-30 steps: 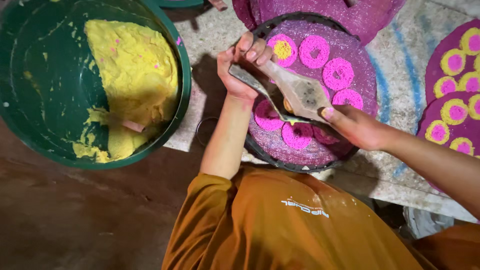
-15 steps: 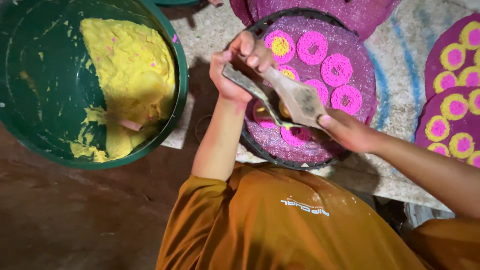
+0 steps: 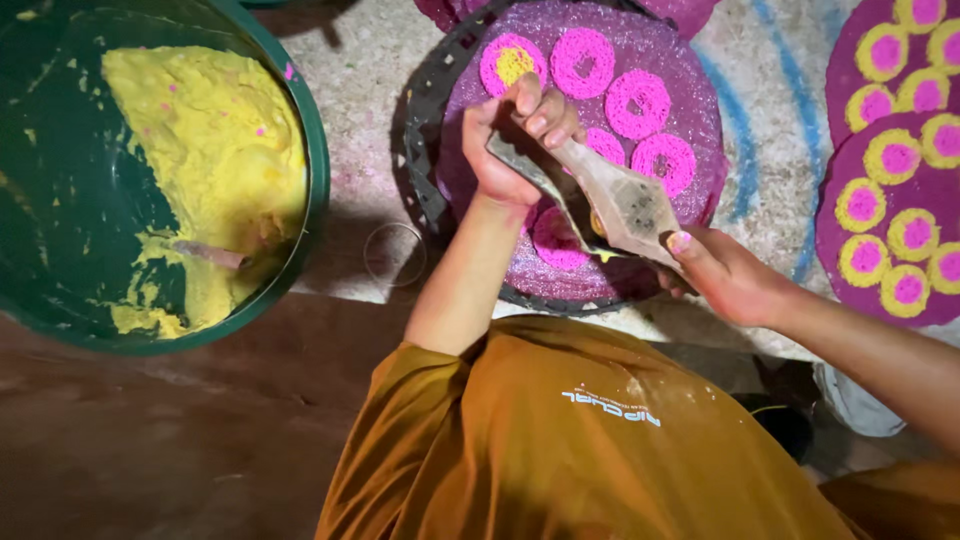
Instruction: The person uses a wooden press tool to scoop pink and yellow powders from green bowls and compresses them into circular molds on a purple tray. They repeatedly form pink rings and then add yellow centers to create two-toned decorative discs, arranging the finished items on the tray.
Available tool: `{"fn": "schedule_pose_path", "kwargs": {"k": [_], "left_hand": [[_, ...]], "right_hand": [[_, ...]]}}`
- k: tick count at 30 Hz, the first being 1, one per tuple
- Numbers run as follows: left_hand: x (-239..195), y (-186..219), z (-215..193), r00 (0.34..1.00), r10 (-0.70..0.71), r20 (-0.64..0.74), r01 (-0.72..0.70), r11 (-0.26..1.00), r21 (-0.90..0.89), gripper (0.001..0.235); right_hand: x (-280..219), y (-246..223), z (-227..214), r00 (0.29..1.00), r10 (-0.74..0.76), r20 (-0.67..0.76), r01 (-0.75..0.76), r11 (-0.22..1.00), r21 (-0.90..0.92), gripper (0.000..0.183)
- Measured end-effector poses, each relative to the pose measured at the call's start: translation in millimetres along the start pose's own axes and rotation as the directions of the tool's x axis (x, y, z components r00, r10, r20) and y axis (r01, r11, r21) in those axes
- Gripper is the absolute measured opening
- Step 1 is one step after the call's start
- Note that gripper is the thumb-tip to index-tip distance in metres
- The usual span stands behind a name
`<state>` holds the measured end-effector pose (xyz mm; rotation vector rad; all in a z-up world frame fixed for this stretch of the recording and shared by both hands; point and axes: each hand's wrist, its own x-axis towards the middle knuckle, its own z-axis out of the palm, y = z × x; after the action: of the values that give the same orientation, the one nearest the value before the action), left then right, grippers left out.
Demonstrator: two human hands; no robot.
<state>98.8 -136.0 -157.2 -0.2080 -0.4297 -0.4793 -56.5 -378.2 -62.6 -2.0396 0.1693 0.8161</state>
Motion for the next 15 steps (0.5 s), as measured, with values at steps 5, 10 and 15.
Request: {"fn": "schedule_pose_path", "kwargs": {"k": [5,10,15], "left_hand": [[-5,-7,-1,0.998,0.025,-0.061,-0.026,1.000,-0.012,0.025],[10,-2,22,0.999,0.004,0.034,-0.008,0.995,0.103,0.025],[22,-11,43,0.998,-0.057,-0.005,0.057,0.971,0.234,0.023]], "right_hand": [[-3,-1,-4,0.995,0.097,0.030,-0.095,0.994,-0.055,0.072],[5,9,-6,0.996,-0.069,-0.058,0.060,0.988,-0.144,0.068],[-19,46,-34,0.982,0.154,0.111,-0.163,0.983,0.081,0.067]]}}
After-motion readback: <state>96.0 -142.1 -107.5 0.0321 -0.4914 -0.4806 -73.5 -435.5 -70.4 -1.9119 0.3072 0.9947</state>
